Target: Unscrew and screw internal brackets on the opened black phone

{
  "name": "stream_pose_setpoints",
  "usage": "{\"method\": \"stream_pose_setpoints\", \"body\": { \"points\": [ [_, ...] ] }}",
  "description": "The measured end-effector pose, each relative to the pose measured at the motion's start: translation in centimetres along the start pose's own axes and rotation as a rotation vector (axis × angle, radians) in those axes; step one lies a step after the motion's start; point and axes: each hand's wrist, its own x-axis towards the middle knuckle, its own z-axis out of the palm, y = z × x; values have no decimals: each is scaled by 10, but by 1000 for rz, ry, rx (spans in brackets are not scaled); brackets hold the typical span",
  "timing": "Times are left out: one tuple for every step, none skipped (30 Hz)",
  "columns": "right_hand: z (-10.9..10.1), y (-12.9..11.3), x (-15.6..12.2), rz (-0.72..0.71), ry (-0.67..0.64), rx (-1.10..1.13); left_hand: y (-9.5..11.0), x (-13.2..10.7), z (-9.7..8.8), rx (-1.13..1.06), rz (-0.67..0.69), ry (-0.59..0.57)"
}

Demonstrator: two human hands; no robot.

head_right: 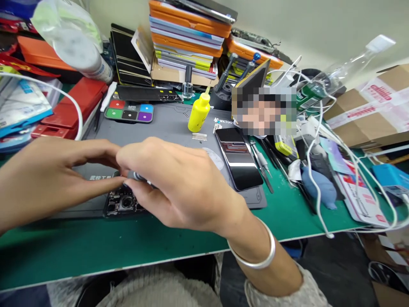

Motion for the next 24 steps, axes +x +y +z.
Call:
{"method": "stream_pose_setpoints", "body": {
  "points": [
    [0,-2,0,15,-36,-35,-1,0,-1,12,20,-22],
    [0,-3,0,27,-63,-62,-3,0,-2,23,40,-49],
    [0,-5,0,32,-93,-79,-5,-1,-3,29,62,-75],
    [0,-6,0,33,-118,-91,-6,-1,-4,32,81,-98],
    [0,-7,0,32,-138,-97,-8,-2,-5,32,97,-122],
    [0,-8,0,27,-149,-99,-9,-2,-5,31,120,-147],
    [0,-9,0,30,-166,-104,-11,-3,-5,32,145,-173],
    [1,-9,0,40,-188,-112,-12,-4,-4,37,169,-196],
    [1,-9,0,52,-209,-122,-13,-5,-3,43,193,-216],
    [1,-9,0,60,-220,-132,-14,-5,-2,50,210,-232],
    [1,-9,0,65,-227,-141,-14,-5,-2,56,224,-240],
    [1,-8,0,61,-232,-146,-15,-5,-1,60,230,-240],
    [2,-7,0,49,-230,-146,-15,-5,-1,60,231,-241],
    [2,-7,1,31,-233,-145,-15,-5,0,62,239,-243],
    [2,-6,1,19,-237,-149,-15,-5,0,65,244,-247],
    [2,-6,1,14,-247,-156,-15,-5,0,71,249,-250],
    [2,-6,2,13,-257,-167,-15,-5,0,78,255,-252],
    [2,-6,2,19,-266,-180,-15,-6,0,86,258,-255],
    [2,-7,2,32,-280,-194,-15,-6,0,94,263,-256],
    [2,-7,3,38,-289,-205,-16,-7,1,103,267,-256],
    [2,-8,3,35,-294,-210,-16,-8,1,110,272,-260],
    [2,-8,3,25,-297,-216,-17,-8,1,115,280,-267],
    [3,-8,2,21,-296,-225,-17,-9,0,124,286,-274],
    [3,-8,2,10,-294,-226,-17,-10,0,135,286,-285]
  ]
}}
